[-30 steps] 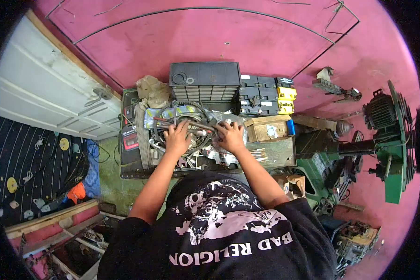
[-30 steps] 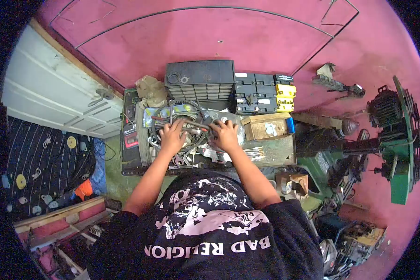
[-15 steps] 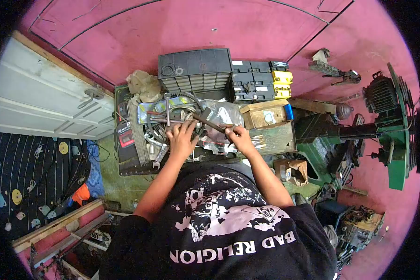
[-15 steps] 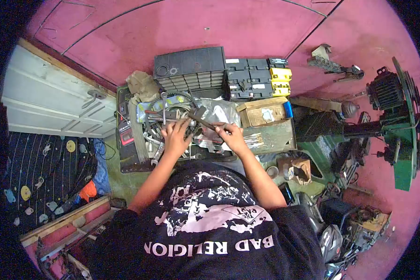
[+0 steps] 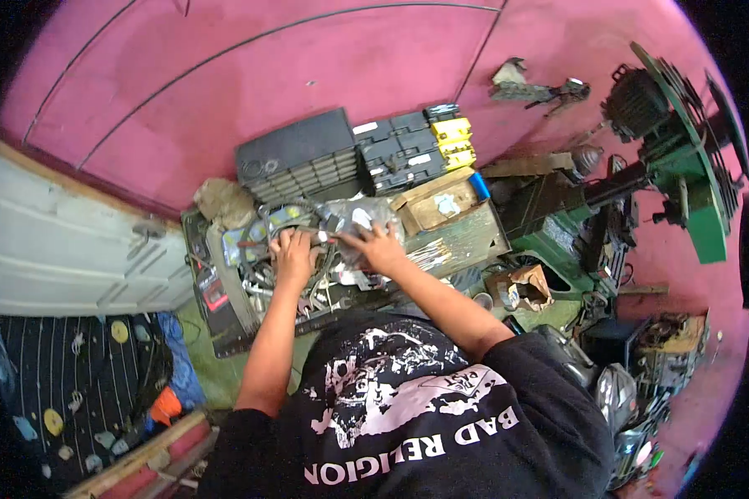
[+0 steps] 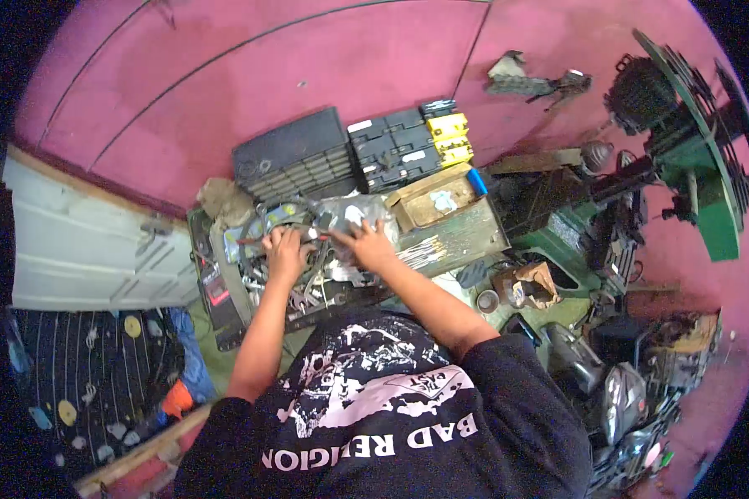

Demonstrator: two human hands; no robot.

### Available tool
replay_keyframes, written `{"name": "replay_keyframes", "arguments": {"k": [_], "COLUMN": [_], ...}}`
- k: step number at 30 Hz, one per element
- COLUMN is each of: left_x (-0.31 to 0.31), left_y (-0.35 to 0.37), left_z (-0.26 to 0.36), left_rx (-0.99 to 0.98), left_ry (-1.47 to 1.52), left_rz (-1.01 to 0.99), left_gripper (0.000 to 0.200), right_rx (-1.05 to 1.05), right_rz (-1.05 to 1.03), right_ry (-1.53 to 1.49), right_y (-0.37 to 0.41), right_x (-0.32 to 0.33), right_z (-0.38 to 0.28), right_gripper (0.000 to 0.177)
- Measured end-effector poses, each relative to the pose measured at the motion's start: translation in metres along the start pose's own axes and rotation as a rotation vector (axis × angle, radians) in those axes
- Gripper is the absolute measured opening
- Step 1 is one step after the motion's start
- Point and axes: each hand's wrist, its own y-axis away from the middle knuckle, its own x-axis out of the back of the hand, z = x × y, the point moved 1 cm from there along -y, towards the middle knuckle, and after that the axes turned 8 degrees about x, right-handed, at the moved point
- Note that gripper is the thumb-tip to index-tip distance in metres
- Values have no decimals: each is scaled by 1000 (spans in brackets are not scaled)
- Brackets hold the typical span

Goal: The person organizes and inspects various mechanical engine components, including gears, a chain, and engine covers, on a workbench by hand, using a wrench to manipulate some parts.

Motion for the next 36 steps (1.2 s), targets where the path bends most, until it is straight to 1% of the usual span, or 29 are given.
{"name": "replay_keyframes", "arguments": {"k": [1,2,4,5,6,8,9,10,12,13,14,16,17,18,19,20,22,23,24,26,28,30,32,34,36], "left_x": [6,11,6,4,8,16,17,16,14,10,4,7,10,17,21,24,24,23,25,28,21,10,3,-6,-19], "left_y": [-3,-5,-5,-4,-5,-4,-1,3,8,11,13,8,8,4,0,-2,-11,-18,-27,-48,-73,-103,-137,-175,-216], "left_z": [11,21,32,36,42,51,54,57,63,64,62,64,63,67,73,79,97,109,126,166,204,242,284,320,354], "left_rx": [-15,-27,-57,-48,-38,-77,-104,-110,-93,-61,71,60,55,70,58,47,10,-21,-26,-121,-201,-270,-272,-363,-453], "left_ry": [19,37,103,100,96,112,129,129,185,220,265,204,126,131,112,92,102,117,118,237,281,389,486,577,682], "left_rz": [13,26,15,36,56,39,20,19,32,34,14,88,95,84,71,53,32,24,15,-46,-45,-24,-55,-75,-36], "left_gripper": [41,41,45,44,43,44,45,45,47,48,49,39,31,23,24,25,24,24,24,22,23,22,23,26,27], "right_rx": [22,25,-53,-69,-76,-171,-250,-252,-234,-167,-134,-170,-174,-138,-104,-85,-54,-66,-80,-112,-193,-274,-215,-195,-175], "right_rz": [17,101,88,177,185,359,271,278,166,347,444,460,464,464,460,452,473,474,480,521,571,612,626,574,515], "right_ry": [-147,-222,-548,-572,-570,-1825,-1746,-1746,-1294,-1124,-1122,-1128,-1127,-984,-844,-870,-808,-814,-744,-618,-590,-599,-453,-350,-141], "right_y": [-1,-3,-14,-12,-11,-8,-4,0,4,6,13,23,29,38,48,58,78,90,103,126,149,167,184,196,204], "right_x": [11,11,10,11,12,14,24,25,31,36,41,53,58,72,87,104,130,144,159,182,210,222,253,285,322], "right_z": [-6,-12,-13,-12,-14,-16,-8,-4,6,4,5,11,20,29,39,49,70,81,92,117,146,182,220,258,296], "right_gripper": [97,84,85,76,76,69,56,56,48,40,40,37,37,36,35,33,33,33,33,34,35,38,48,54,56]}}
